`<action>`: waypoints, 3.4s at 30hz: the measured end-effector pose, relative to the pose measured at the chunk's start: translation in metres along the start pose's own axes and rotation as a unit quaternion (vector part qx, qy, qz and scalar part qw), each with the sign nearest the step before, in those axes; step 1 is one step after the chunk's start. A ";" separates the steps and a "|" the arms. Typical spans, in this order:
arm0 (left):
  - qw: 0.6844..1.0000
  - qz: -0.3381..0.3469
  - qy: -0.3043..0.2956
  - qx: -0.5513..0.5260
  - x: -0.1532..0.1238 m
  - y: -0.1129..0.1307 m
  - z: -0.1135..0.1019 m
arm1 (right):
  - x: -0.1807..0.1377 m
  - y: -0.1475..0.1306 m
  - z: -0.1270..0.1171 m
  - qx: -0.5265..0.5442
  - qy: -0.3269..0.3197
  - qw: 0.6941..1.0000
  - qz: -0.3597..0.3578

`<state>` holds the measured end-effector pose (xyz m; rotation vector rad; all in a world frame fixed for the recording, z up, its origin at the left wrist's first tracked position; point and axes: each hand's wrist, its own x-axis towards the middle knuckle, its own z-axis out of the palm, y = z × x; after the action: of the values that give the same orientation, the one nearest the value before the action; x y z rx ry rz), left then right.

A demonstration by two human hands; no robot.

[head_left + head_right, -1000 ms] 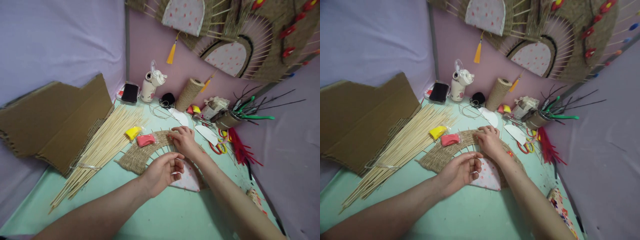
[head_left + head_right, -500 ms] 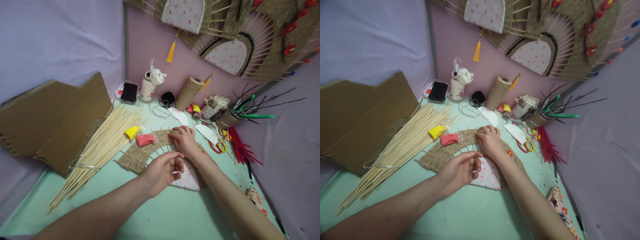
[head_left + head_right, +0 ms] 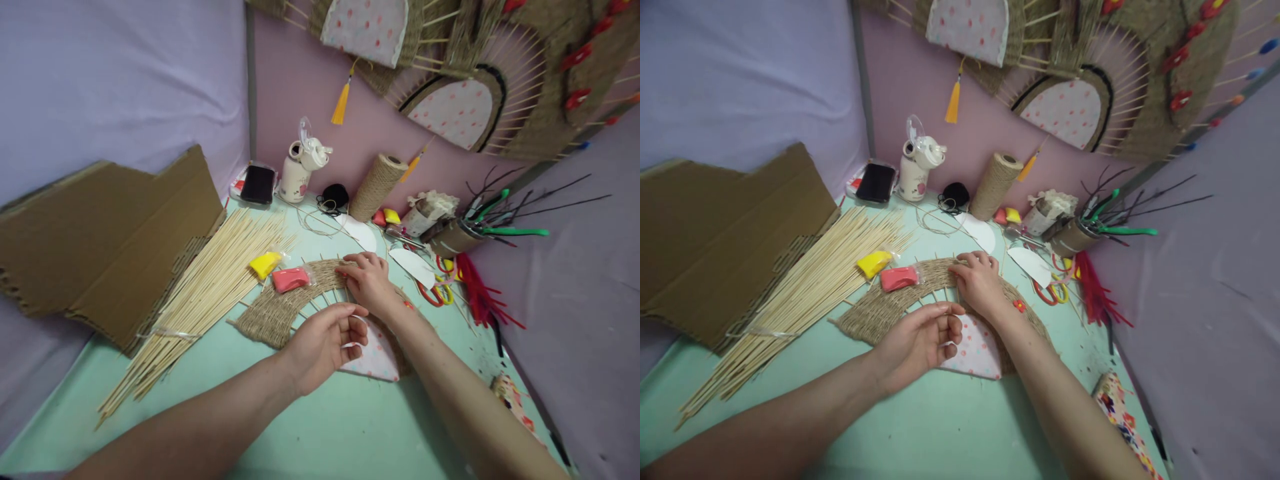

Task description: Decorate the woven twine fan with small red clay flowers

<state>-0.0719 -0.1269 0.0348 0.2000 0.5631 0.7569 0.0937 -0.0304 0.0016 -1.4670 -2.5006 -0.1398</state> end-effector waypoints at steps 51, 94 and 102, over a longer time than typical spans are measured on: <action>1.000 0.002 -0.001 -0.004 -0.002 0.001 0.001 | -0.012 0.000 -0.015 -0.015 0.015 0.999 0.039; 0.383 0.254 0.308 0.833 0.003 0.067 -0.039 | -0.070 -0.032 -0.047 0.138 0.153 0.975 0.088; 0.452 0.358 0.189 0.795 0.008 0.062 -0.035 | -0.077 -0.041 -0.049 0.230 0.195 0.951 0.059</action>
<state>-0.1234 -0.0780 0.0257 2.2390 1.5717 0.8203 0.1018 -0.1251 0.0308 -1.2436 -1.9534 0.1534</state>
